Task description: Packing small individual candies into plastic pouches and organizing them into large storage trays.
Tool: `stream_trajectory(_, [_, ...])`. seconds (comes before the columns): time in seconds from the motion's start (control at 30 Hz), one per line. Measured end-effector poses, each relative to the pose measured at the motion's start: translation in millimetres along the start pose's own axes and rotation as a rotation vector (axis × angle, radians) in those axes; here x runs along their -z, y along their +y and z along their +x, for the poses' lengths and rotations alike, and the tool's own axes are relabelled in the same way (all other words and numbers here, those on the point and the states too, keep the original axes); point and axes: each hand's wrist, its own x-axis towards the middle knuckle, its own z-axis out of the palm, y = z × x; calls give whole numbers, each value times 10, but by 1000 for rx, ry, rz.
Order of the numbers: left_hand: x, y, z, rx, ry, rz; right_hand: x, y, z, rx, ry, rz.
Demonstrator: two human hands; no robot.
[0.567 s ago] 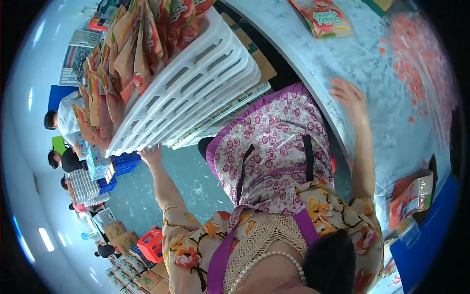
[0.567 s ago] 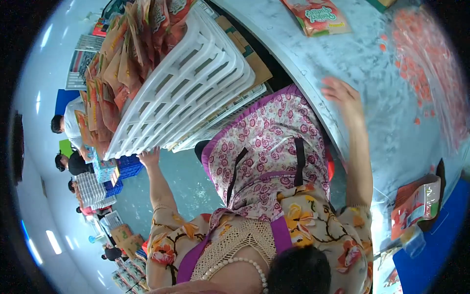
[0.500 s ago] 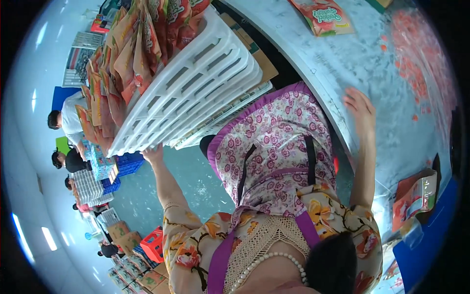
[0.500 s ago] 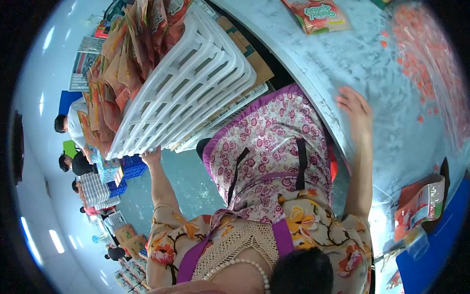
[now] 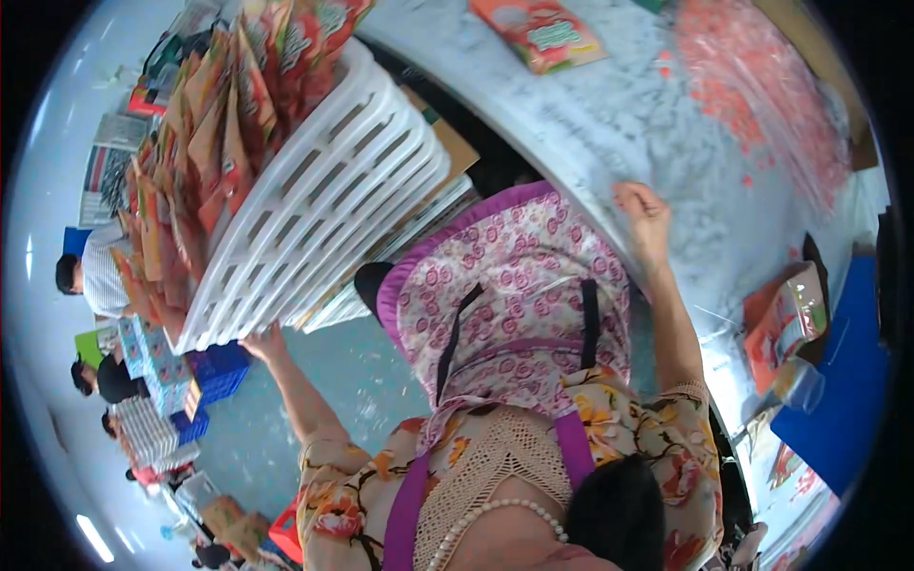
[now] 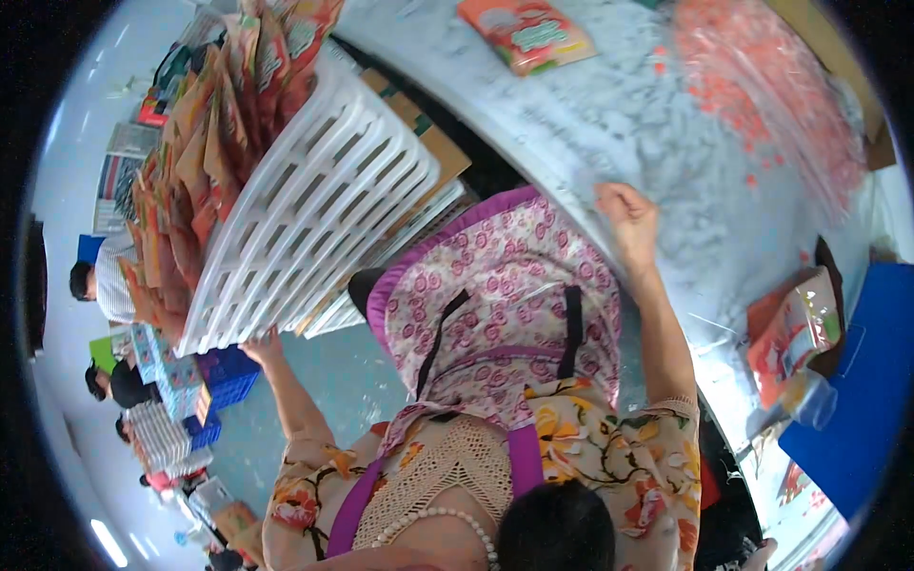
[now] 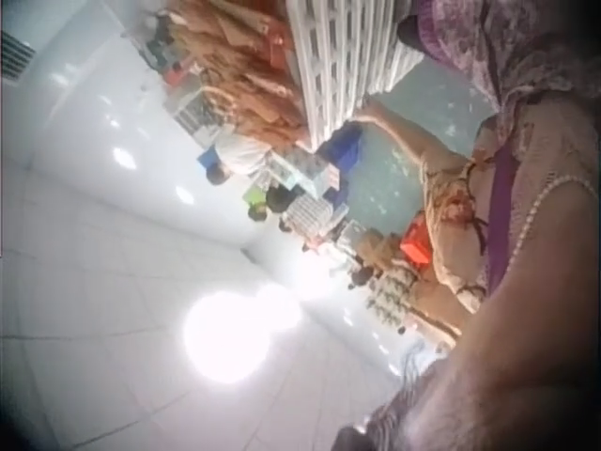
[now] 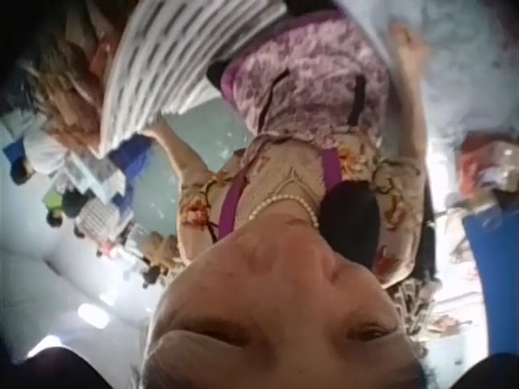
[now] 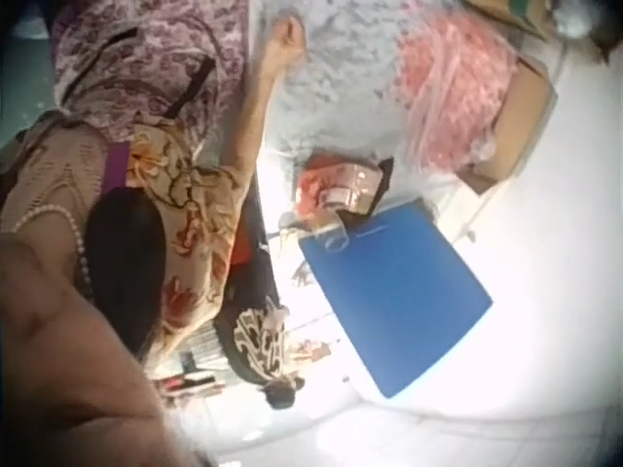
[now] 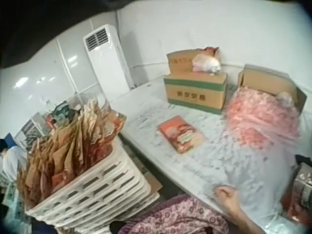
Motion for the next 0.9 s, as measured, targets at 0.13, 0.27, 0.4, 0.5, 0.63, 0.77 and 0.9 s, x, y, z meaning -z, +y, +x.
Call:
stream_trajectory(0.13, [-21, -172, -214, 139, -62, 32, 218, -290, 408, 17, 3, -58])
stream_trajectory(0.27, [-1287, -867, -2241, 179, -482, 424, 1007, -398, 994, 479, 399, -578])
stream_trajectory(0.4, [-2895, -1324, -3516, -136, -1046, 706, 2141, -209, 1323, 265, 678, -851])
stream_trajectory(0.5, [-4097, -1709, -4213, -762, -1330, 857, 2771, 262, 1641, 508, 661, -849])
stream_trajectory(0.63, [-5099, -2247, -4561, -1222, -1447, 929, 2548, 537, 1972, 83, 553, -1076])
stream_trajectory(0.77, [-5394, -2425, -4864, -1470, -1419, 869, 2124, 266, 1550, 372, 573, -947])
stream_trajectory(0.9, [-4992, -2351, -5849, -874, -1744, 902, 2016, 93, 823, -64, 364, -167])
